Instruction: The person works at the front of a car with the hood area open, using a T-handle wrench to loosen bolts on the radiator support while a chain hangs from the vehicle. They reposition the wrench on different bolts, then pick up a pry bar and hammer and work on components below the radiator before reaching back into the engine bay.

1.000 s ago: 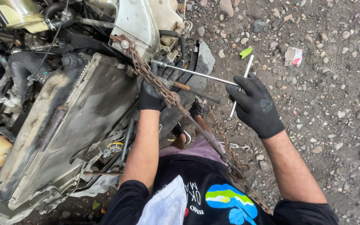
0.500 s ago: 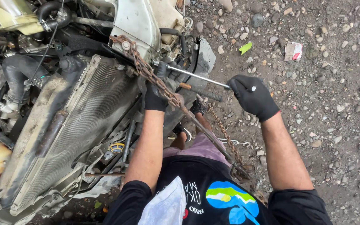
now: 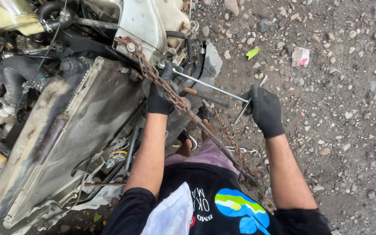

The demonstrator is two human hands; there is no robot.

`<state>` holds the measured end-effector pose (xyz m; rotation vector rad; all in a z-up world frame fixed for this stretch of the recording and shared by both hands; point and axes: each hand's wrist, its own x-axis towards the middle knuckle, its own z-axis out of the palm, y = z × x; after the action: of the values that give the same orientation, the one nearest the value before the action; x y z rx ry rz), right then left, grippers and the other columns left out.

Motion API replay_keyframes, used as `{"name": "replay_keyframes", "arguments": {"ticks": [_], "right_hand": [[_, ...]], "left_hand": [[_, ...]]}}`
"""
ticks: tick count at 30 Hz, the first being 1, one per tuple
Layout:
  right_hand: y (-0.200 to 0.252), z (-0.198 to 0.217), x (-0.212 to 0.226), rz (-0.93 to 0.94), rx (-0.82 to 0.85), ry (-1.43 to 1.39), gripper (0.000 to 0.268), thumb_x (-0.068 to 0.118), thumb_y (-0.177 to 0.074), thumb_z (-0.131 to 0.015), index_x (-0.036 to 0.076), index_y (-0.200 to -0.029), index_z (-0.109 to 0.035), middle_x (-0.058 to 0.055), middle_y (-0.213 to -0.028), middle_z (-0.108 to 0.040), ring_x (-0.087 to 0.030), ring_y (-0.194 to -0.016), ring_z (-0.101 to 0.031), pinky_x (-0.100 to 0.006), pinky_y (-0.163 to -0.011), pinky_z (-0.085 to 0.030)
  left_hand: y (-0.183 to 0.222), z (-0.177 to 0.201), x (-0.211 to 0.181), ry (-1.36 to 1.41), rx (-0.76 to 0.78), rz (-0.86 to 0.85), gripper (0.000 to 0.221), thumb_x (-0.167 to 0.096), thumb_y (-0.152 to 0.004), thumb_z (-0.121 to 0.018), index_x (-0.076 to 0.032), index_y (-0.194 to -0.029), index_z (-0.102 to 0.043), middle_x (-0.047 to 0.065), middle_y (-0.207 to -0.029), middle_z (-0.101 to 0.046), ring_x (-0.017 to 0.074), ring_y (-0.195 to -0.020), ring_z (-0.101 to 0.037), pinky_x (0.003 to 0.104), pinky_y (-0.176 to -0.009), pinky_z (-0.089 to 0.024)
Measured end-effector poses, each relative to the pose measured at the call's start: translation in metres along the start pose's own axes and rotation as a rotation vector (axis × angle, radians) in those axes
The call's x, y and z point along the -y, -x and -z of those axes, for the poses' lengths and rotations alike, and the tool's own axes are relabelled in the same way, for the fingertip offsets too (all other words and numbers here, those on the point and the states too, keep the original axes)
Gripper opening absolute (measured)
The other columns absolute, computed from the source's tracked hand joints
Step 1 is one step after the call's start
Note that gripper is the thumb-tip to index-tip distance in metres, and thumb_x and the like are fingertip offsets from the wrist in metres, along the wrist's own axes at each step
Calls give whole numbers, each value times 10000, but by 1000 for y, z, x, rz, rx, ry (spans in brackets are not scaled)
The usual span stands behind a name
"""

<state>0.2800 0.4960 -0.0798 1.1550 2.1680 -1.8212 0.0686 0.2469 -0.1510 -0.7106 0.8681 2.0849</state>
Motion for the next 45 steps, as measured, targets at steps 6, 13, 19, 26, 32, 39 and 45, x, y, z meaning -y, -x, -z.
{"name": "replay_keyframes", "arguments": {"ticks": [6,13,19,26,32,39,45], "right_hand": [[-17,-10,-33,-322,195,-758,533,501,-1150,-452,34,-997,-659,-35,-611,-579,-117,-437,-524,-340,-465,-516],[31,23,51,586,-190,445,435,305,-988,-563,36,-1331,-566,-197,-1166,-689,-350,-1092,-653,-484,-954,-535],[15,25,17,848,-75,733,478,385,-927,-708,49,-1262,-657,-199,-1245,-681,-364,-1213,-630,-494,-1017,-534],[-2,12,-9,44,180,73,600,532,-1098,-443,17,-997,-736,-155,-833,-722,-249,-696,-698,-381,-634,-557],[14,9,16,-250,229,-302,608,536,-1063,-403,-6,-1112,-674,-162,-833,-728,-223,-618,-715,-326,-544,-583],[17,33,27,854,-179,735,598,300,-982,-651,-21,-1474,-535,-281,-1506,-529,-425,-1433,-472,-551,-1199,-413],[-5,8,26,918,-85,761,449,429,-931,-706,39,-1150,-664,-198,-1182,-665,-430,-1277,-583,-606,-1124,-431]], "left_hand": [[-42,67,8,-97,80,119,338,-304,-965,-790,-33,-1131,-673,211,-1002,-740,355,-818,-734,357,-503,-540],[-16,23,0,-88,-30,-5,281,-255,-907,-761,-76,-1097,-656,113,-949,-701,305,-782,-757,459,-603,-656],[-26,40,1,-115,-25,-14,276,-247,-929,-785,-34,-1064,-672,150,-954,-737,317,-744,-755,383,-522,-603],[-30,42,6,-91,-41,10,313,-267,-934,-797,17,-979,-673,174,-853,-745,307,-713,-745,429,-673,-664],[-19,26,3,-86,-65,-32,266,-258,-901,-803,-69,-1060,-704,94,-896,-742,260,-735,-751,487,-715,-652],[-34,50,6,-141,-155,-55,260,-281,-912,-784,-97,-1081,-711,87,-906,-741,253,-728,-733,471,-702,-663],[-43,58,7,-87,-121,-21,244,-295,-915,-779,-114,-1058,-700,85,-885,-730,266,-743,-740,509,-717,-664]]}}
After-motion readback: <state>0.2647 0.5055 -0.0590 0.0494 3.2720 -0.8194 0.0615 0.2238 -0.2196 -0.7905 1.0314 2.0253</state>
